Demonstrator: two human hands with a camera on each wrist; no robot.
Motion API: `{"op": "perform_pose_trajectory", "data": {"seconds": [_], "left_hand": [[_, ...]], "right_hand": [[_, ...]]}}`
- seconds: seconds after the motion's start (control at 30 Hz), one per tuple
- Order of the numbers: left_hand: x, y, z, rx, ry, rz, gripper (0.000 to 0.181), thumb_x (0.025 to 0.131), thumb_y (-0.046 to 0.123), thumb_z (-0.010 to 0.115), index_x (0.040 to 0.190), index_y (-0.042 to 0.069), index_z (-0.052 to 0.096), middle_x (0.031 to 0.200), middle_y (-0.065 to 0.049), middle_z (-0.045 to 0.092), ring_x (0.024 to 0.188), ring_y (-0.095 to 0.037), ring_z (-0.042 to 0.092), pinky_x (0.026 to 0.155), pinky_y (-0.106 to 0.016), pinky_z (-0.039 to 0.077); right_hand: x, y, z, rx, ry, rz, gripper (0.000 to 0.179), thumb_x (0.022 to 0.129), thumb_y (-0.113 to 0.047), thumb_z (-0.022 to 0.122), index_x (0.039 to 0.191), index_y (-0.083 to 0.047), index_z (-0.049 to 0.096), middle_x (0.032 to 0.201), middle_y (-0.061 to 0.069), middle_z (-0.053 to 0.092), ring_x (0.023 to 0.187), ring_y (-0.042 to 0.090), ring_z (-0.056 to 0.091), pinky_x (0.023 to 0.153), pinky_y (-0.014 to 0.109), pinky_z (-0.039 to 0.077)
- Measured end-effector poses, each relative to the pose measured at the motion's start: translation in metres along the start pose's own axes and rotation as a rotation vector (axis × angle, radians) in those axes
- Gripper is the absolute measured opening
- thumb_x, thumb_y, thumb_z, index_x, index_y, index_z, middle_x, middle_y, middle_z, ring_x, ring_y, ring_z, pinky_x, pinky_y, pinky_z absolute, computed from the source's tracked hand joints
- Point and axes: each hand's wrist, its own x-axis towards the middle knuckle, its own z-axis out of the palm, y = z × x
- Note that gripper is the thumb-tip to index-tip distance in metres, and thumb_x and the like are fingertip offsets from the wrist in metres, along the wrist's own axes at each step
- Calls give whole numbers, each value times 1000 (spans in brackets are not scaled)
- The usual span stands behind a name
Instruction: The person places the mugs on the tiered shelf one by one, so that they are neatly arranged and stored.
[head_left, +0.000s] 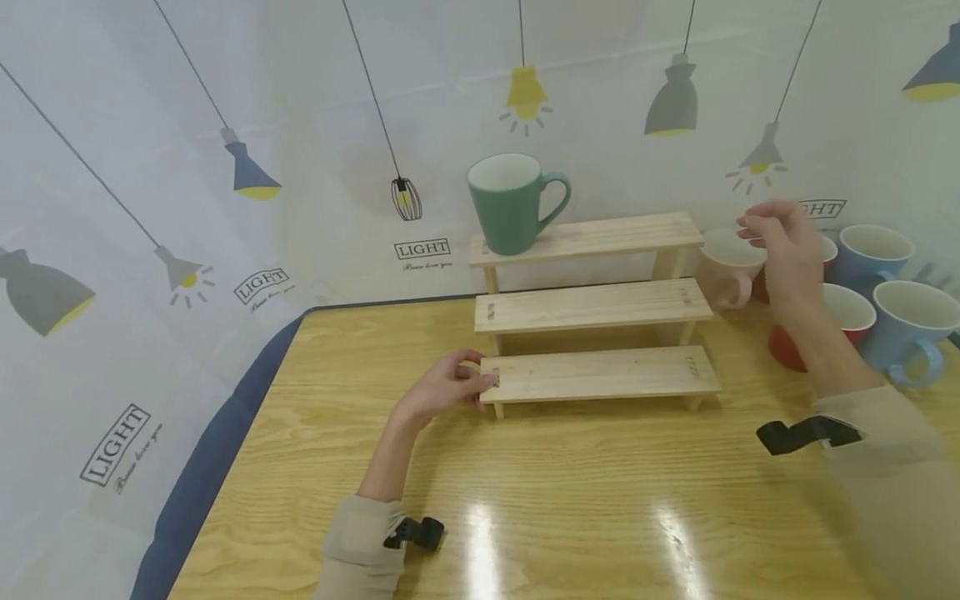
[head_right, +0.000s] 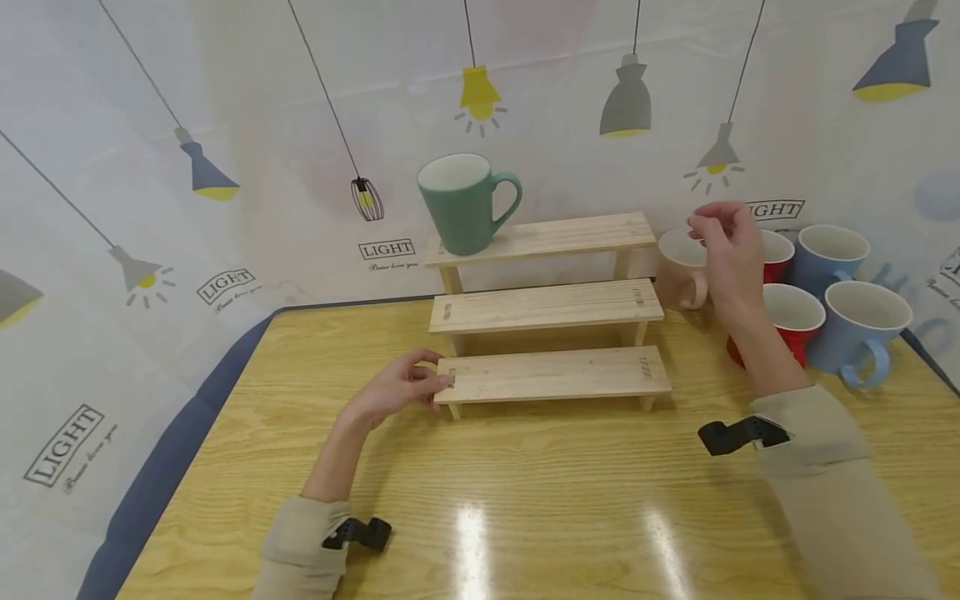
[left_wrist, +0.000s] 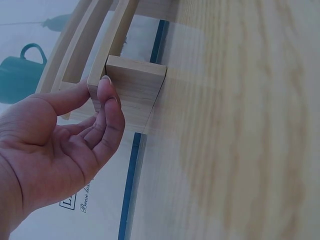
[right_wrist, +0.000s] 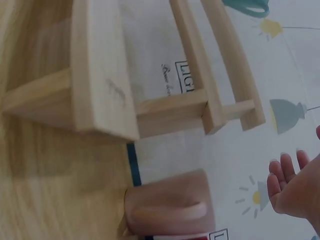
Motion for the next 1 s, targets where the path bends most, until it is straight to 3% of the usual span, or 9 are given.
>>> {"op": "perform_pose_trajectory", "data": {"seconds": [0.27, 0.5, 0.67, 0.77, 0.9, 1.0], "left_hand": [[-1, 0, 1, 2, -4, 1, 57, 102, 18, 64, 146, -4, 36, 101, -16, 68, 78, -30, 69, 88, -48, 56], [-1, 0, 0, 6, 5, -3, 56, 102, 18, 64, 146, -4, 36, 98, -15, 67, 75, -26, 68, 88, -48, 56], [-1, 0, 0, 8, 4, -1, 56, 102, 18, 64, 146, -3, 36, 97, -14, 66, 77, -27, 68, 88, -47, 56], [-1, 0, 1, 8, 3, -1, 56, 102, 18, 64, 146, -4, 36, 97, -14, 66, 77, -27, 68, 87, -47, 56], [-1, 0, 1, 13, 4, -4, 57, 102, 18, 64, 146, -3, 36, 97, -14, 66, 77, -27, 68, 87, -46, 56], [-1, 1, 1, 14, 7, -4, 57, 102, 18, 64, 146, -3, 36, 97, -14, 66, 78, -30, 68, 86, -46, 57]], "right_hand": [[-6, 22, -19, -67, 23, -3, 13, 103, -23, 51, 112, -24, 60, 104, -16, 55, 93, 1, 53, 84, 12, 41], [-14, 40, -24, -151, 20, 51, 12, 101, -29, 54, 112, -32, 56, 105, -20, 50, 98, 0, 47, 94, 17, 37], [-20, 52, -19, -151, 21, 137, 14, 102, -34, 54, 116, -33, 53, 111, -19, 48, 109, 8, 45, 101, 21, 36], [-22, 55, -16, -157, 34, 168, 25, 101, -34, 54, 124, -25, 53, 119, -11, 49, 116, 14, 44, 103, 24, 34], [-23, 58, -13, -215, 36, 175, 41, 101, -32, 54, 133, -8, 49, 115, -7, 50, 107, 11, 47, 92, 22, 40], [-23, 60, -9, -249, 36, 192, 47, 101, -34, 54, 135, -2, 48, 112, -7, 50, 102, 9, 48, 86, 21, 40]]}}
